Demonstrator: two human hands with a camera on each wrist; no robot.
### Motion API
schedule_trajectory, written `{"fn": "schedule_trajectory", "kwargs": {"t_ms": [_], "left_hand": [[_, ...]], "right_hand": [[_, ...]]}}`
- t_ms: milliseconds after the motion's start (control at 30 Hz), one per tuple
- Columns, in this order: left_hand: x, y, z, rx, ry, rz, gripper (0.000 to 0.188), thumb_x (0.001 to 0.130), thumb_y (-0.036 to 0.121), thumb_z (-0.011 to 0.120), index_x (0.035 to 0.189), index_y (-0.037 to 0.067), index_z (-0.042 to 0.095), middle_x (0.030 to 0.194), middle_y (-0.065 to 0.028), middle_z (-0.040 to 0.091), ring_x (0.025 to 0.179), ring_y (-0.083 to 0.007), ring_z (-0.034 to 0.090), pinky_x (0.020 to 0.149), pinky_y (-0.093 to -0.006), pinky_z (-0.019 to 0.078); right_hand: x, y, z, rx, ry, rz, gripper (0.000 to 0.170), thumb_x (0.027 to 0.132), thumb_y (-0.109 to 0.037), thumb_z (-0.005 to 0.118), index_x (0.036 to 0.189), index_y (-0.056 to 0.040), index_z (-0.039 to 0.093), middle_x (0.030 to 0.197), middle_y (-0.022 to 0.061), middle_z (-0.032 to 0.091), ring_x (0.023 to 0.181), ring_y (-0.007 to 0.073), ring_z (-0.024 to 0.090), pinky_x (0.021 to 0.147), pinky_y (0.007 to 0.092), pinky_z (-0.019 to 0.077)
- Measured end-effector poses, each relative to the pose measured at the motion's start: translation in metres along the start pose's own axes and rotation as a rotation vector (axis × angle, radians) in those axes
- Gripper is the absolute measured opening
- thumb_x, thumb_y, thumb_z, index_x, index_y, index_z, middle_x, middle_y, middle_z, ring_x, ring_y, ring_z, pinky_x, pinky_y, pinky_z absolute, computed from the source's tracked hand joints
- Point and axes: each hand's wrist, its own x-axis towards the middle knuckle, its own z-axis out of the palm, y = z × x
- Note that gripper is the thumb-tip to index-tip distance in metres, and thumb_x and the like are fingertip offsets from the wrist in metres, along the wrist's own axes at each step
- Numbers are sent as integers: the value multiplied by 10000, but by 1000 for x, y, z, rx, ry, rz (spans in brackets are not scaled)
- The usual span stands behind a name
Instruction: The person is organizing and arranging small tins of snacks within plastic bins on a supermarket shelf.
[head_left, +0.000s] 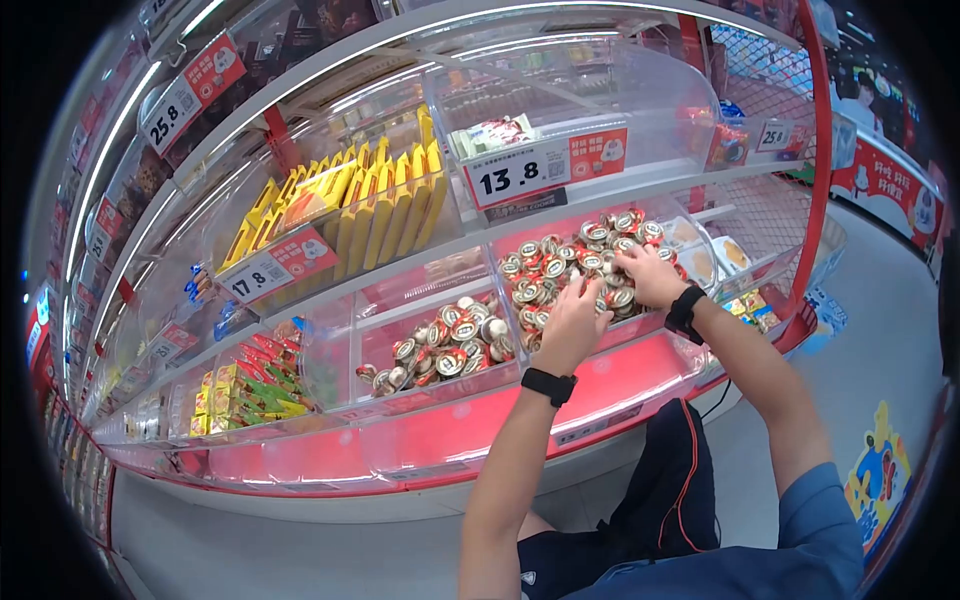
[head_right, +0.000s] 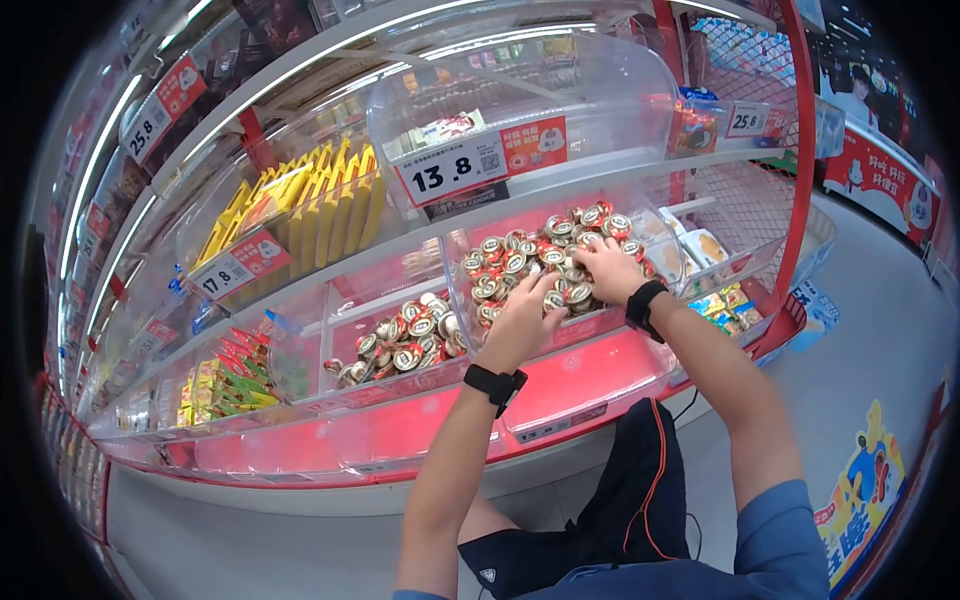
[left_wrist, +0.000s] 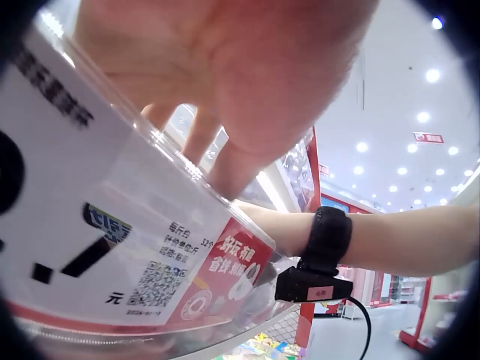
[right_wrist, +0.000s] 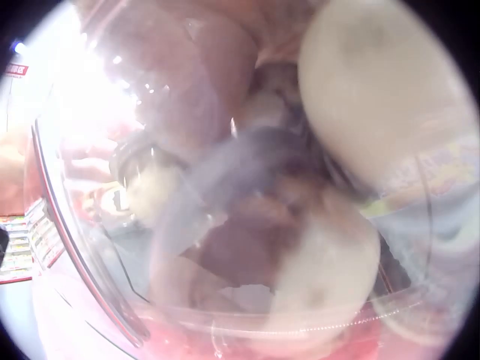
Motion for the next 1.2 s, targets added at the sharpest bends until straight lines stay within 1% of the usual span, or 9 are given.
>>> {"fn": "schedule_trajectory", "kwargs": {"t_ms": [33,167,300,400,633,767,933,1033,1200], "left_hand": [[10,-1,2,-128,-222,-148,513,828,342,661,1255,78,553,1392,-218,416,1273,-376,423,1013,-422,402],[34,9,11,45,-628,-462,671,744,630,581,1309,271,546,1562,-167,100,1418,-434,90,1090,-571,231],[43,13,23,153,-576,-463,619,671,570,707,1165,203,645,1448,-159,290,1296,-448,300,989,-561,389],[44,20,21,198,-537,-507,654,653,571,725,1183,200,630,1364,-172,357,1255,-428,356,944,-553,424],[52,19,37,401,-590,-686,605,709,387,720,1256,196,547,1363,-214,360,1219,-452,430,900,-534,474],[51,12,37,403,-620,-598,614,663,381,757,1221,201,577,1326,-215,431,1201,-428,459,921,-491,475],[49,14,34,394,-556,-583,538,618,338,780,1118,184,652,1225,-139,518,1132,-384,505,887,-456,496],[45,15,31,398,-478,-511,369,719,193,681,1081,129,644,1156,-140,522,1102,-377,506,730,-485,554],[38,20,27,282,-100,-392,274,653,88,684,924,92,641,1096,-135,514,1033,-383,512,751,-453,532]], "right_hand": [[-4,-2,-7,-51,-74,29,510,756,-180,660,1243,-218,513,1262,147,452,1229,394,393,934,526,431],[3,6,-5,-90,-279,69,903,637,-378,788,1420,-299,346,1424,160,328,1330,459,253,1010,617,347],[-7,2,-1,-14,1,-106,647,651,-153,732,1264,-192,528,1234,148,478,1122,360,496,877,454,486],[-5,1,-8,182,-86,-72,664,629,-74,718,1251,-202,526,1179,148,501,1069,371,533,853,469,493],[-2,-2,-2,14,-157,21,721,631,-186,778,1292,-246,495,1251,68,500,1139,309,521,879,448,474],[-1,0,1,23,-149,5,569,690,-111,706,1218,-232,531,1119,174,524,1057,379,531,840,483,482],[-3,2,8,64,-32,19,478,674,-54,687,1120,-196,591,1075,153,525,1015,358,524,842,459,469],[-2,6,8,108,61,-19,424,674,-31,669,1067,-181,620,1067,151,531,992,367,526,819,463,477],[-3,6,10,156,145,-40,384,675,-35,673,1033,-168,634,1048,141,536,988,362,530,804,459,486]]}}
